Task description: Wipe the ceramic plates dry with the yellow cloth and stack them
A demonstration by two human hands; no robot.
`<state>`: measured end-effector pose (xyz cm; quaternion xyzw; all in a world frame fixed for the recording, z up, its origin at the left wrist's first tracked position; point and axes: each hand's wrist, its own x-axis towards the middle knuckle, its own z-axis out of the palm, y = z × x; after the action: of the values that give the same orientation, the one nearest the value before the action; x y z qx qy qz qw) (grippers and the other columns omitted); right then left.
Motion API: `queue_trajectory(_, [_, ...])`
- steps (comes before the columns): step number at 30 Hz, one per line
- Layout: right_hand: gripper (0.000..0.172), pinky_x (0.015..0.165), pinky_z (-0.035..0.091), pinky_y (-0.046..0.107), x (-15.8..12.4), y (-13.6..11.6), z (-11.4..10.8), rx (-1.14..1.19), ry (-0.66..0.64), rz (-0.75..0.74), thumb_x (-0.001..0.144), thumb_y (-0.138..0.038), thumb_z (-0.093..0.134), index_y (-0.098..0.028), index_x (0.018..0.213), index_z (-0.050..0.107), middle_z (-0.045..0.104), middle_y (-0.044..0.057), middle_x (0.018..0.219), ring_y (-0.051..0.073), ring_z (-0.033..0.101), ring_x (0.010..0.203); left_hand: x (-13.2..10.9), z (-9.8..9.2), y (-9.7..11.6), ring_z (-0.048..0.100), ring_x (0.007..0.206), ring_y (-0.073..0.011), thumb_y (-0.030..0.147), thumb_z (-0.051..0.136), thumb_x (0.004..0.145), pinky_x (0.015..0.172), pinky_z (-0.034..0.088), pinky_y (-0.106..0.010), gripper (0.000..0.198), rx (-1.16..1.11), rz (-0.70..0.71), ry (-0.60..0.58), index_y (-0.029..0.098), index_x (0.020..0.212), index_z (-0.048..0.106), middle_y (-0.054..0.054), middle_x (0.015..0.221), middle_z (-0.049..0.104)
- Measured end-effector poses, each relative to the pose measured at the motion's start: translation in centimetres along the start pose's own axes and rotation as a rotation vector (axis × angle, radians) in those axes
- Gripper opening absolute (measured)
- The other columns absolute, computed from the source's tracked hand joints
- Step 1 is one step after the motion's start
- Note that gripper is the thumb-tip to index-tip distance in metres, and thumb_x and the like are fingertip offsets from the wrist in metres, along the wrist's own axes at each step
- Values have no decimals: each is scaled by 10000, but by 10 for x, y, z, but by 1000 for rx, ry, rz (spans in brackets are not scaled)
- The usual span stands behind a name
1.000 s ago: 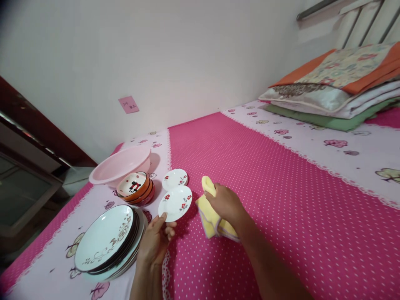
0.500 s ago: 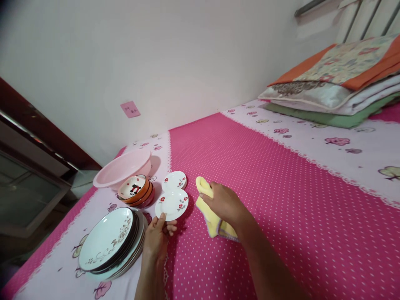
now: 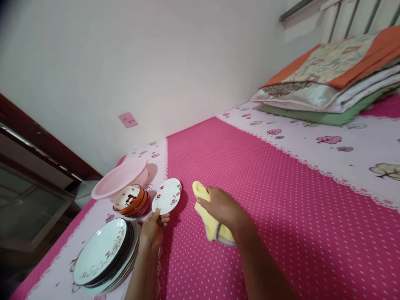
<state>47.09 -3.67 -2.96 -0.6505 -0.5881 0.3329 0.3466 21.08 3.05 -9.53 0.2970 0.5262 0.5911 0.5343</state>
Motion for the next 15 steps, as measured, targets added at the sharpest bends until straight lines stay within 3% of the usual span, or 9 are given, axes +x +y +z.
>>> queue_trajectory(6, [339,705,394,299,2,2,-1,-54,-33,4,939,-462,572,-161,1053,679,736,136,1047,233,671,888,32,9,8,585,478,-95,234,611,973,419,426,-178,116,83,-103,50,123,941,610,-7,668,667])
queue_trajectory(15, [398,762,414,312,7,8,5,-78,-44,0,936,-505,576,-162,1119,661,720,148,1134,258,666,981,54,4,11,636,725,-128,317,631,970,602,559,-268,236,114,-190,43,152,1138,634,-37,989,669])
